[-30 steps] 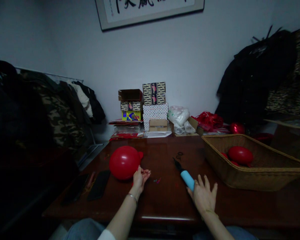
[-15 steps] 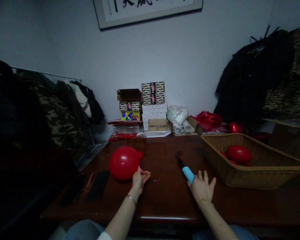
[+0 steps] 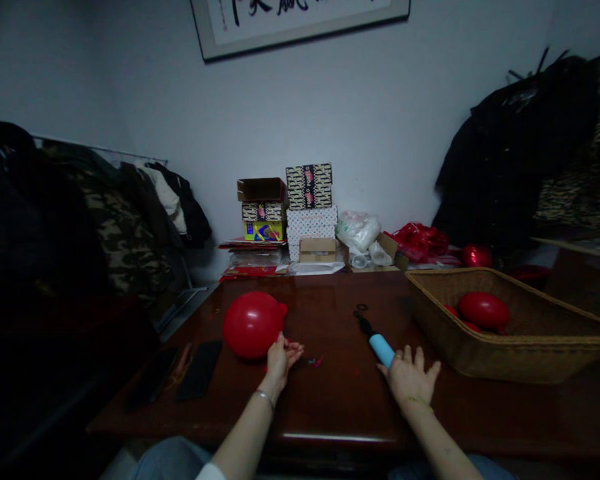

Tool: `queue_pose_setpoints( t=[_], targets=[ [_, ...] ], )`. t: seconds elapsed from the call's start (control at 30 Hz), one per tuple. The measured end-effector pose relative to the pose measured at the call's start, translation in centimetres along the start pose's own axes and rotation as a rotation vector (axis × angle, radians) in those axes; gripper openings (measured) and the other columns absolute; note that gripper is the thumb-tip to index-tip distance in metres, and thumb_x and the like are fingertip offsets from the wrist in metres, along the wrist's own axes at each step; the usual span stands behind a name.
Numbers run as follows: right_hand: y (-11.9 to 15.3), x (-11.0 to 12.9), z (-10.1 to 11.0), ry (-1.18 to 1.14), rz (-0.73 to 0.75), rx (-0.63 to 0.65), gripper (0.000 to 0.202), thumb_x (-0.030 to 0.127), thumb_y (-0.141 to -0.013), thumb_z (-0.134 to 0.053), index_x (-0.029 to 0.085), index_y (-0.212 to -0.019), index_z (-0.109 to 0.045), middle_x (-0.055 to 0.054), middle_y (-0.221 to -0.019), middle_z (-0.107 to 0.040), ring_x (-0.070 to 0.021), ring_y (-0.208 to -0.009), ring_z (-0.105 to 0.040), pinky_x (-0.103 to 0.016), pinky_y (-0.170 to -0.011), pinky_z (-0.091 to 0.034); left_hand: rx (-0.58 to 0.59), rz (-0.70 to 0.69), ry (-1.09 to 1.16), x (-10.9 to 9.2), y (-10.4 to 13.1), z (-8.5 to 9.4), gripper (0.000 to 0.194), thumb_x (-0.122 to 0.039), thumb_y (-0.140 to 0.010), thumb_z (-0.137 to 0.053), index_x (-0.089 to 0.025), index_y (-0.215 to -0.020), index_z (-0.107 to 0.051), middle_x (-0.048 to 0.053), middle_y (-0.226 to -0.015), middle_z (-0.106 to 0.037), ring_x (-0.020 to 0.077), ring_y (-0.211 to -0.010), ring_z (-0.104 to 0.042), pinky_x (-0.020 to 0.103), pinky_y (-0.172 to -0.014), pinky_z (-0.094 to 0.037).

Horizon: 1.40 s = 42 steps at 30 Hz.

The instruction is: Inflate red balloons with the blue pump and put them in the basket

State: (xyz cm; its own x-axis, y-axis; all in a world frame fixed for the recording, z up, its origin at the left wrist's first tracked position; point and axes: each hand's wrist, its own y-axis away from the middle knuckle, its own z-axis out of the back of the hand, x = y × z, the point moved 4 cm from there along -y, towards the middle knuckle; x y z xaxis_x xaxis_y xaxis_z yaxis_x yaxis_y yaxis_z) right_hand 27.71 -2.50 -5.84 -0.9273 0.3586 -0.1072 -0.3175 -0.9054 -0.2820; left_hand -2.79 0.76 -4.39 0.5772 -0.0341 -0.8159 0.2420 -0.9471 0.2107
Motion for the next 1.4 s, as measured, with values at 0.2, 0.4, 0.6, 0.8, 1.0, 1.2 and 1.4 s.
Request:
queue_pose_setpoints(
  t=[0.2, 0.4, 0.6, 0.8, 1.0, 1.2, 1.4],
  targets=[
    [0.2, 0.0, 0.2, -0.013, -0.018, -0.060, 0.060, 0.051, -0.084, -0.039, 0.013, -0.130, -0.046, -0.016, -0.137, -0.042, -0.0341, -0.132, -0.025, -0.063, -0.101, -0.010, 0.017, -0.004, -0.030, -0.3, 0.1, 0.0, 0.034, -0.044, -0.087, -0.049, -0.017, -0.069, -0.041, 0.007, -0.059, -0.062, 0.0175, -0.060, -0.066, 0.030, -0.064, -0.054],
    [0.4, 0.3, 0.6, -0.013, 0.027, -0.143, 0.059, 0.053, -0.083, -0.041, 0.022, -0.133, -0.044, -0.012, -0.140, -0.041, -0.0334, -0.132, -0.024, -0.063, -0.102, -0.006, 0.012, 0.000, -0.033, -0.3, 0.2, 0.1, 0.032, -0.043, -0.087, -0.049, -0.017, -0.069, -0.042, 0.007, -0.059, -0.062, 0.0180, -0.061, -0.067, 0.031, -0.065, -0.054],
    [0.5, 0.6, 0.2, -0.012, 0.064, -0.131, 0.052, 0.050, -0.085, -0.039, 0.022, -0.128, -0.050, -0.012, -0.137, -0.044, -0.0342, -0.132, -0.025, -0.064, -0.101, -0.005, 0.002, 0.005, -0.037, -0.2, 0.2, 0.3, 0.033, -0.044, -0.087, -0.049, -0.017, -0.069, -0.041, 0.007, -0.058, -0.062, 0.0184, -0.060, -0.067, 0.032, -0.064, -0.054],
    [0.7, 0.7, 0.2, -0.019, 0.061, -0.146, 0.055, 0.050, -0.085, -0.039, 0.019, -0.129, -0.049, -0.013, -0.138, -0.043, -0.0340, -0.132, -0.024, -0.063, -0.102, -0.005, 0.005, 0.001, -0.049, 0.0, -0.1, 0.5, 0.035, -0.048, -0.084, -0.053, -0.017, -0.070, -0.042, 0.006, -0.058, -0.062, 0.0187, -0.061, -0.067, 0.032, -0.064, -0.054],
    [0.8, 1.4, 1.7, -0.071, 0.111, -0.326, 0.057, 0.047, -0.086, -0.037, 0.010, -0.128, -0.047, -0.017, -0.138, -0.042, -0.0335, -0.133, -0.022, -0.061, -0.105, -0.007, 0.039, -0.001, -0.076, -0.3, 0.1, 0.2, 0.040, -0.054, -0.082, -0.051, -0.018, -0.069, -0.040, 0.003, -0.056, -0.061, 0.0160, -0.058, -0.065, 0.031, -0.064, -0.053],
    [1.2, 4.2, 6.0, -0.255, 0.308, -0.455, 0.057, 0.047, -0.087, -0.037, 0.009, -0.130, -0.045, -0.015, -0.142, -0.037, -0.0308, -0.136, -0.018, -0.058, -0.108, -0.007, 0.135, -0.062, -0.303, -1.6, 0.7, -1.2, 0.050, -0.067, -0.072, -0.051, -0.019, -0.066, -0.038, -0.005, -0.045, -0.048, 0.0091, -0.039, -0.049, 0.018, -0.039, -0.033],
    [2.8, 8.1, 12.3, -0.355, 0.620, -0.483, 0.082, 0.051, -0.076, -0.058, 0.017, -0.142, -0.024, -0.012, -0.151, -0.017, -0.0321, -0.139, -0.007, -0.059, -0.108, -0.006, 0.394, -0.015, -0.593, -2.7, 1.6, -2.9, 0.049, -0.067, -0.073, -0.045, -0.021, -0.064, -0.036, -0.008, -0.042, -0.039, 0.0067, -0.033, -0.035, 0.019, -0.036, -0.021]
  ],
)
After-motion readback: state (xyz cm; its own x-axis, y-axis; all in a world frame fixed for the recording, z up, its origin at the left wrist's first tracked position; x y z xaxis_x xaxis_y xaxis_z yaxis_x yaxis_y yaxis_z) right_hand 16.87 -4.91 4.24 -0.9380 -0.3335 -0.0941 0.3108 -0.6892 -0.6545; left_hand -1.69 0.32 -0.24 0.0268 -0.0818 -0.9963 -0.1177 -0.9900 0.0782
